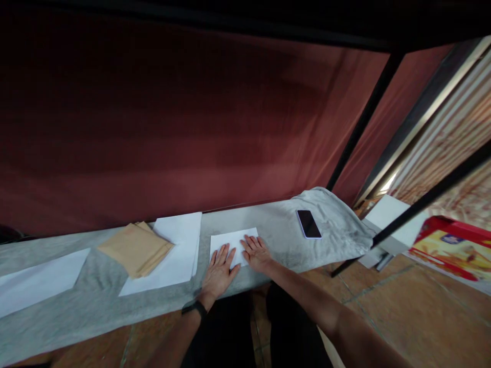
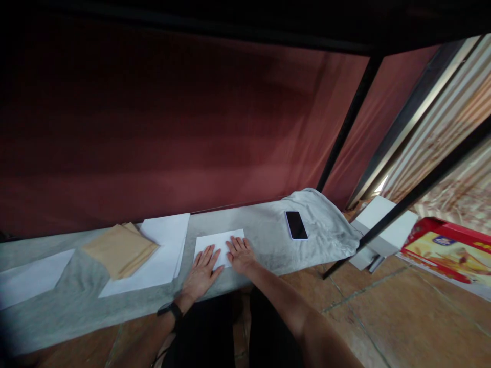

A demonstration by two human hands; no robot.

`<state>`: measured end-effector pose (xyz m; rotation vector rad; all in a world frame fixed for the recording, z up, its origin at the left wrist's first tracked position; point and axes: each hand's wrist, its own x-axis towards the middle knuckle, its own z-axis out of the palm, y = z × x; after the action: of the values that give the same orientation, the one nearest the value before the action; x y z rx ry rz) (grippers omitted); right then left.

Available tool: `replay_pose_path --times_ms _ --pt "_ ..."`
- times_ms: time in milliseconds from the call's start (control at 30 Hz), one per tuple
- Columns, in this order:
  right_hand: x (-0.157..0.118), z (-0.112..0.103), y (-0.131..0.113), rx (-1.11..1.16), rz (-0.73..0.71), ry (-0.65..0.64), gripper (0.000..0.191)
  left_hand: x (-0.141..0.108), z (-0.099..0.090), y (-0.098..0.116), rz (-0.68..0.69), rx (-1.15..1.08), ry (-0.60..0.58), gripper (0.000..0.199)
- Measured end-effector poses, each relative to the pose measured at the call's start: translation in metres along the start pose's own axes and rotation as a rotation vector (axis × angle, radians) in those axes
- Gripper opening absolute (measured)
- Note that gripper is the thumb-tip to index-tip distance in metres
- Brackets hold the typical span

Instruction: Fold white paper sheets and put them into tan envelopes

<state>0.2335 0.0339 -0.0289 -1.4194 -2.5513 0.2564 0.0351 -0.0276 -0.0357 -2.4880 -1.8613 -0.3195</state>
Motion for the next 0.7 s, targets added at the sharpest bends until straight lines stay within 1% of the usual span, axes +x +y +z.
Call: replay_pose_path --times_ms 167,300,500,700 --pt "-0.0007 -0.0009 -0.0016 0.012 0.027 -0.014 0.050 0.0025 -0.0058 0.0027 -0.059 0.005 -0.032 0.058" --pt "-0.0004 0.0014 -0.0009 0.022 0.056 -0.009 0.050 0.0044 -0.0077 0.0012 -0.056 -0.002 -0.059 0.057" --pt "-0.0005 0.0029 -0.0005 0.032 0.043 -0.010 0.050 0.0032 -0.0062 -0.0014 -0.072 -0.036 -0.046 0.056" --pt "-0.0007 0.0028 -0.0026 0.035 0.060 -0.045 0.052 0.0031 -0.0019 -0.0056 -0.088 -0.039 -0.029 0.057"
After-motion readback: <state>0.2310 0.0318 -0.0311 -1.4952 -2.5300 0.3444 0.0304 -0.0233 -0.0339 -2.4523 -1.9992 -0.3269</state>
